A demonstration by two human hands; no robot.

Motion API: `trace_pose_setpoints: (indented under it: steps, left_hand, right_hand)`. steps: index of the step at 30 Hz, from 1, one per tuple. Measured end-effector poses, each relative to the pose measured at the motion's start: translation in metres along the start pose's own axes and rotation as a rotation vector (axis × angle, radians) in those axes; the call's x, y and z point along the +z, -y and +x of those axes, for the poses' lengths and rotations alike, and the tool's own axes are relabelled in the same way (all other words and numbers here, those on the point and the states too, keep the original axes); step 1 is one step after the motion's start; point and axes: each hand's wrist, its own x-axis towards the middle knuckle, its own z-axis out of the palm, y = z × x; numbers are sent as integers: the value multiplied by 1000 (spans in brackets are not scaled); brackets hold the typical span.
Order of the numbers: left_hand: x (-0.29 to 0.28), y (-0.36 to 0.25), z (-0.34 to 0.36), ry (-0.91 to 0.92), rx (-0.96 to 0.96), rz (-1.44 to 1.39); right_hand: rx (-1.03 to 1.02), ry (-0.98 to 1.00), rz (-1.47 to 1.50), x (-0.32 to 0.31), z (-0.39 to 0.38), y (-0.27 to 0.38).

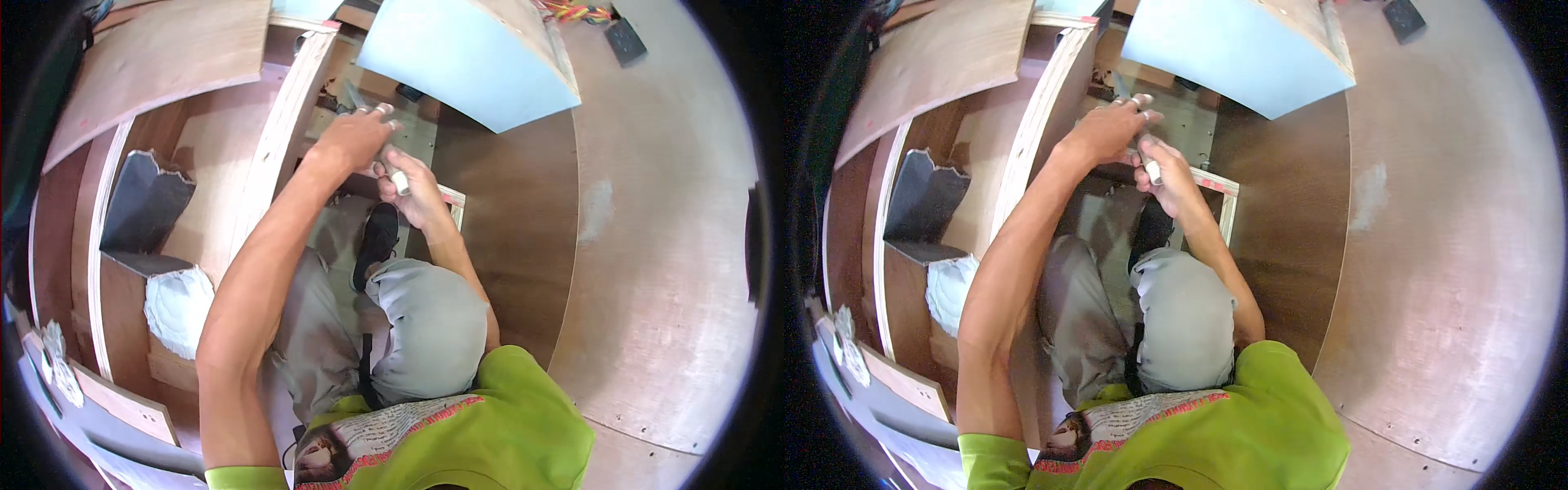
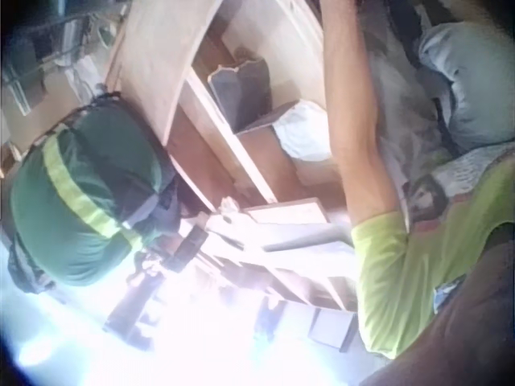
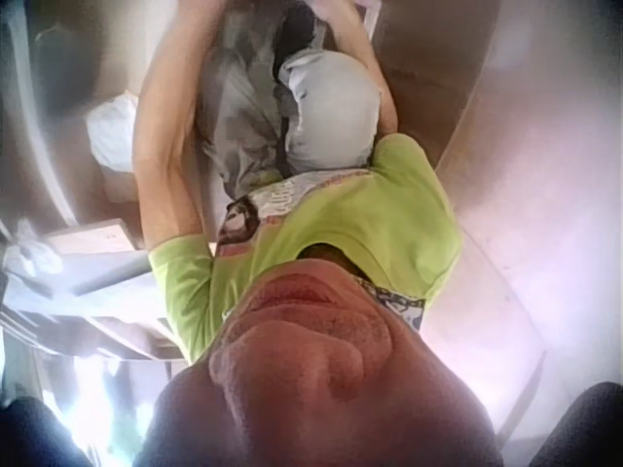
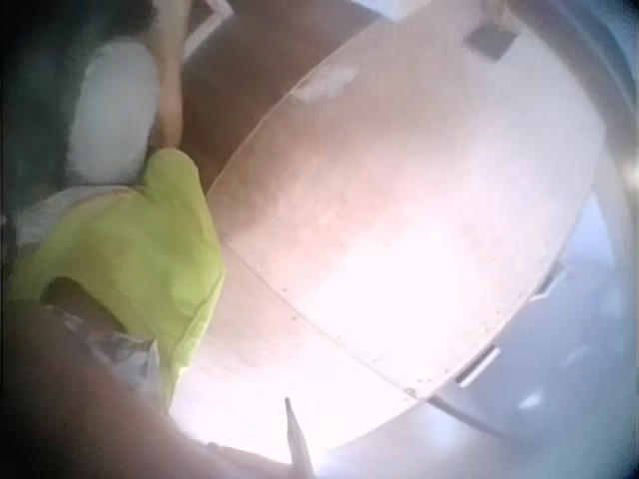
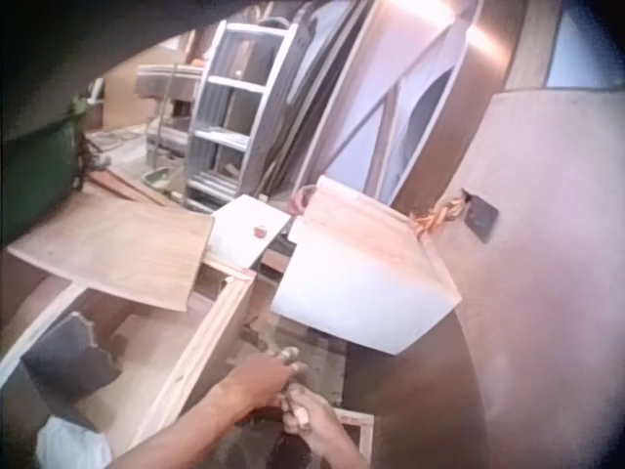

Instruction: The person reaches into the bottom of a wooden cabinet structure to apply adhesive from a tube and then presses a white plastic component into place, using a scrap piece of wood to help align or press the object.

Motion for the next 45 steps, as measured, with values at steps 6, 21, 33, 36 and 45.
trace_pose_setpoints:
  steps: [6,21,33,36,45]
  left_hand:
    - [14,14,-3,-145,-2,-71]
    - [-5,10,0,-24,-99,-108]
    - [-4,6,8,6,-99,-88]
    - [1,16,1,1,-89,-71]
    - [-5,10,1,59,-136,-73]
  right_hand:
    - [-74,76,-181,8,1,16]
    - [-545,-309,475,-98,145,11]
    - [-618,-297,357,-126,158,18]
    - [-610,-285,352,-113,161,10]
    - [-622,-205,306,-125,161,15]
